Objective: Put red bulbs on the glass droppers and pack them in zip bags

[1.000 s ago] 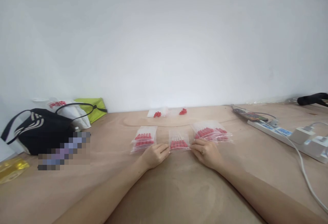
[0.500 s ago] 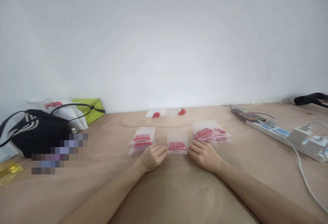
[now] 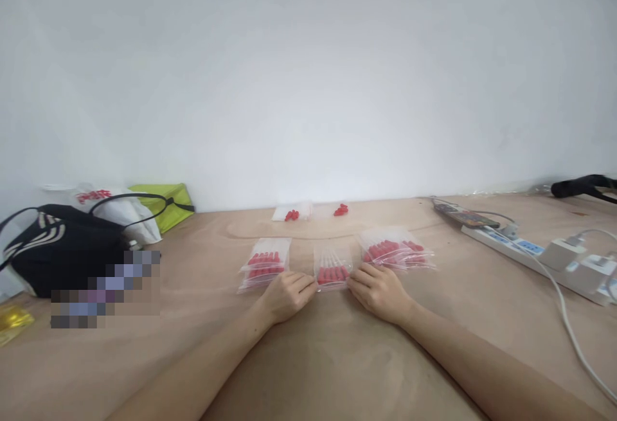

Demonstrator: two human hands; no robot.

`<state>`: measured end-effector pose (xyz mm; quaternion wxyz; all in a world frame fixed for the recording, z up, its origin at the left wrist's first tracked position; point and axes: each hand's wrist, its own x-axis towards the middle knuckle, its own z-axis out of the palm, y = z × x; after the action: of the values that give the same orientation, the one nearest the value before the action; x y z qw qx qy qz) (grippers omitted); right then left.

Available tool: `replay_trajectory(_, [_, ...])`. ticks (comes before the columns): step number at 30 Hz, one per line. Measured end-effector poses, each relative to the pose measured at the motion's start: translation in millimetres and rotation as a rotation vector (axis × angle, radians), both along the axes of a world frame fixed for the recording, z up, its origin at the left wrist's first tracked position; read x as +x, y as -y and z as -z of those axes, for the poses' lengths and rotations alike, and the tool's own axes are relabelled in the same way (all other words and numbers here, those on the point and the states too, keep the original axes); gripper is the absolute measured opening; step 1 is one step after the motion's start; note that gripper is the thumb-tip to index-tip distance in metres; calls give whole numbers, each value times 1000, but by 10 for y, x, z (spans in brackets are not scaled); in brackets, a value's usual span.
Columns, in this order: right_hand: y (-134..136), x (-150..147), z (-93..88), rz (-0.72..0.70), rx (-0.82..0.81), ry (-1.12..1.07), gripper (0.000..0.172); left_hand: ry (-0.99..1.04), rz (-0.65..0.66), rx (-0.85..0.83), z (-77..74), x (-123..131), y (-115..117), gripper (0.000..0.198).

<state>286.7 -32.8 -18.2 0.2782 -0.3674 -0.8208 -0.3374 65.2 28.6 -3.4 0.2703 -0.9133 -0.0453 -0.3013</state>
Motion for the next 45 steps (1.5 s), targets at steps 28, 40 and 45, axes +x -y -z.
replay_trajectory(28, [-127, -331, -1, -115, 87, 84, 23, 23, 0, 14, -65, 26, 80, 30])
replay_trajectory(40, [-151, -369, -36, -173, 128, 78, 20, 92, 48, -9, -67, 12, 86, 26])
replay_trajectory(45, [-146, -388, -64, -179, 126, 105, 26, 72, 18, -2, -63, 31, 82, 28])
